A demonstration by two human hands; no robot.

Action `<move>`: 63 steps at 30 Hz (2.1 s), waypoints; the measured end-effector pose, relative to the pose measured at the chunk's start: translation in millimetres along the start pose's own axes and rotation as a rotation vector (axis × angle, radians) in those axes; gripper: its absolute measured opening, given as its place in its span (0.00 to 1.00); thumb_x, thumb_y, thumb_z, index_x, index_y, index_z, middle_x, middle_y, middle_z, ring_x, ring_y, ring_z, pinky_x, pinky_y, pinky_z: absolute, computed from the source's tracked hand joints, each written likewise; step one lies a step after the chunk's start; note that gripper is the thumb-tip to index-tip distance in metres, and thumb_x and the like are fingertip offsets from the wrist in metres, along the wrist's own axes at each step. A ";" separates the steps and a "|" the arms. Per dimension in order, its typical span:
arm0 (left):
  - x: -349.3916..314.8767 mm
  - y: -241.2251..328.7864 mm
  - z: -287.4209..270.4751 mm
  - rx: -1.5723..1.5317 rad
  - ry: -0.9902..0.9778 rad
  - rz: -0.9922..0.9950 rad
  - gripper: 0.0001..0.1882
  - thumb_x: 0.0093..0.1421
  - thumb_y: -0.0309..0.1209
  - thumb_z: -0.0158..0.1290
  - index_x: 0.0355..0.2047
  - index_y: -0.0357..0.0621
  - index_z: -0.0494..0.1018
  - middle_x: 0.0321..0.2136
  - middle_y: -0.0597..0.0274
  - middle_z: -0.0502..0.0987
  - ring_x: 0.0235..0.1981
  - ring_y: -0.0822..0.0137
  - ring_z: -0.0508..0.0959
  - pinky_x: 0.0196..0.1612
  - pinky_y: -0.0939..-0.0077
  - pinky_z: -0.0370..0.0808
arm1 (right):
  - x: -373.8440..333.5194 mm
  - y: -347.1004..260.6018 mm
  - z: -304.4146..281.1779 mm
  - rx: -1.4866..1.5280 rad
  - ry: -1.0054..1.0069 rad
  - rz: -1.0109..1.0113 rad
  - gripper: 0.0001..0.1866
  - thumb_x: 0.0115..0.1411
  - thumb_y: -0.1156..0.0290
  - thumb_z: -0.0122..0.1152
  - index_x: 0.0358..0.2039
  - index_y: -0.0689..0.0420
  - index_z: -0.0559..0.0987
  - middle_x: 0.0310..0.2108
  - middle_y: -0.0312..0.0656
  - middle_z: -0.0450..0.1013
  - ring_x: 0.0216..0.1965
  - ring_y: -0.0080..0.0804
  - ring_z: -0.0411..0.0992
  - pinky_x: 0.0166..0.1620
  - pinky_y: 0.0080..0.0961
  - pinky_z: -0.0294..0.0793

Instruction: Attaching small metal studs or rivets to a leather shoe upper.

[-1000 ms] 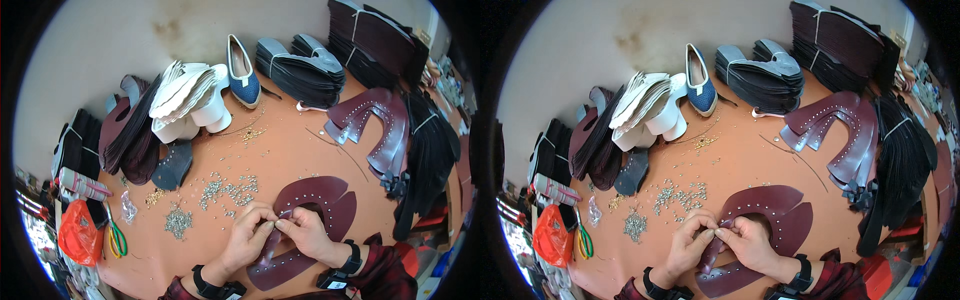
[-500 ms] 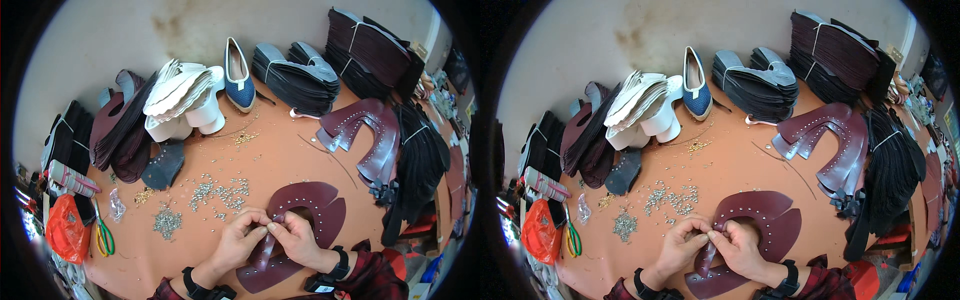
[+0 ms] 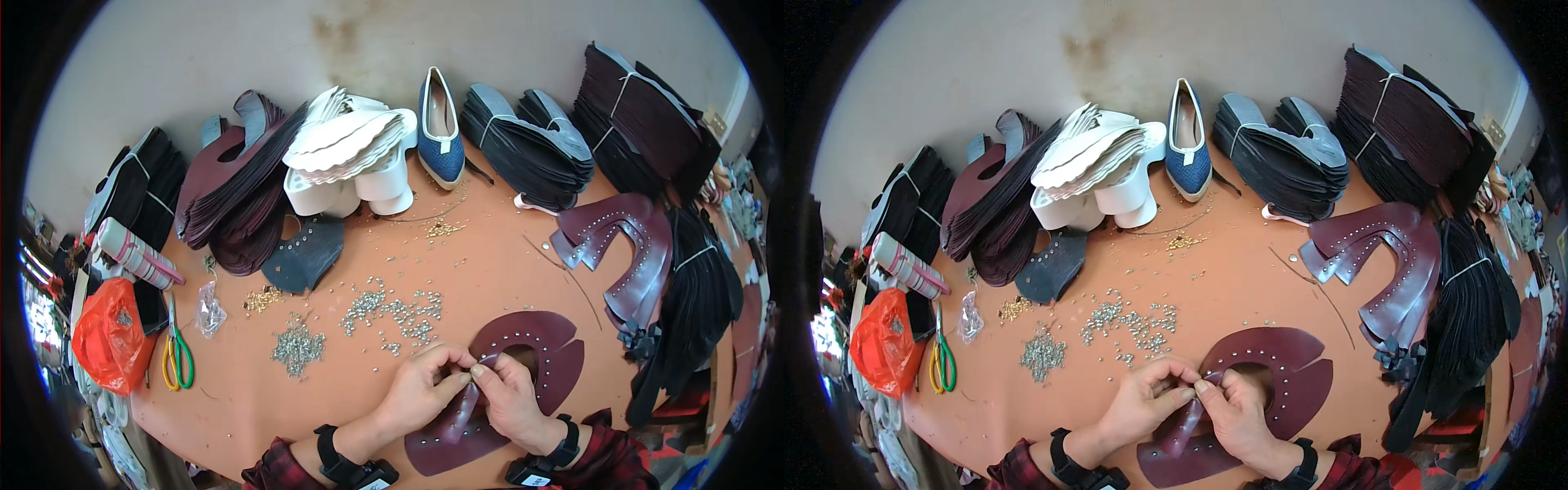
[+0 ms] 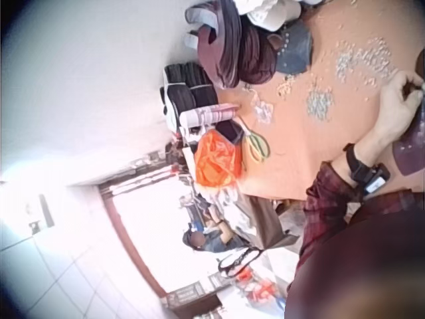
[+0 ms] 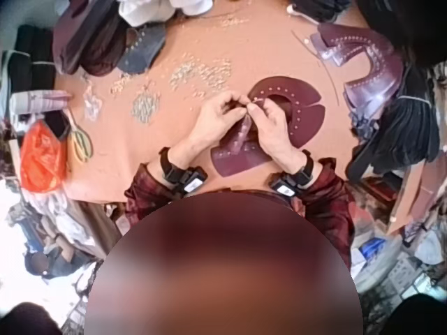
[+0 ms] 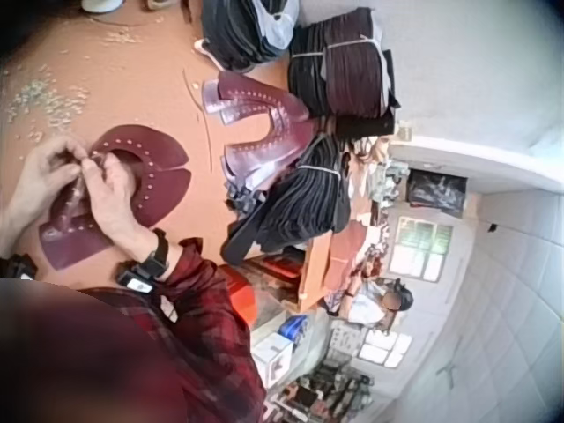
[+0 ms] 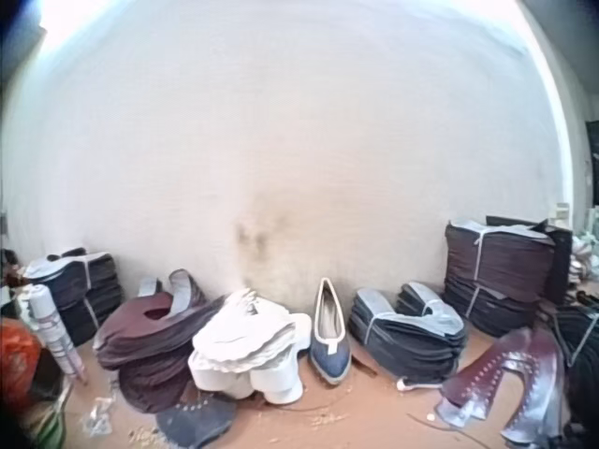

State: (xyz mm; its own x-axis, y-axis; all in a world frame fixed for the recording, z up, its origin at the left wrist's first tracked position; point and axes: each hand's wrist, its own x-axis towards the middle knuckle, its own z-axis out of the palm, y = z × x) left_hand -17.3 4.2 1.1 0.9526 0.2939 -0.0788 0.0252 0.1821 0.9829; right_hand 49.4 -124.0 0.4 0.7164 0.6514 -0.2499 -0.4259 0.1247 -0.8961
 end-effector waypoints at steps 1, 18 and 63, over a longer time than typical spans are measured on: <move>-0.2 4.0 -1.0 0.082 -0.012 0.002 0.08 0.51 0.18 0.50 0.33 0.36 0.69 0.32 0.65 0.68 0.34 0.76 0.69 0.37 0.83 0.67 | 0.5 -1.9 1.1 -0.008 -0.007 0.007 0.05 0.60 0.73 0.48 0.29 0.61 0.67 0.25 0.32 0.66 0.25 0.13 0.63 0.26 0.11 0.65; 0.3 47.6 -64.7 0.926 0.009 0.126 0.06 0.46 0.25 0.52 0.27 0.42 0.73 0.28 0.59 0.71 0.29 0.62 0.72 0.32 0.71 0.71 | 12.0 -32.2 -13.2 0.269 0.116 -0.090 0.07 0.55 0.78 0.46 0.33 0.64 0.72 0.31 0.43 0.73 0.31 0.31 0.73 0.34 0.31 0.75; 4.8 40.8 28.9 0.658 0.094 0.485 0.05 0.47 0.16 0.52 0.25 0.36 0.69 0.28 0.58 0.67 0.30 0.64 0.69 0.33 0.76 0.68 | 5.7 -25.2 -10.2 0.359 -0.066 0.028 0.08 0.58 0.78 0.47 0.37 0.68 0.68 0.35 0.42 0.69 0.35 0.24 0.70 0.39 0.20 0.76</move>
State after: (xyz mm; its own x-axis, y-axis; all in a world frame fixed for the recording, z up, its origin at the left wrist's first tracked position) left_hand -3.0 -14.1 45.6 0.8748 0.2807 0.3949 -0.1824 -0.5643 0.8051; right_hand 69.8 -131.1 17.8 0.6696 0.7037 -0.2375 -0.6201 0.3537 -0.7003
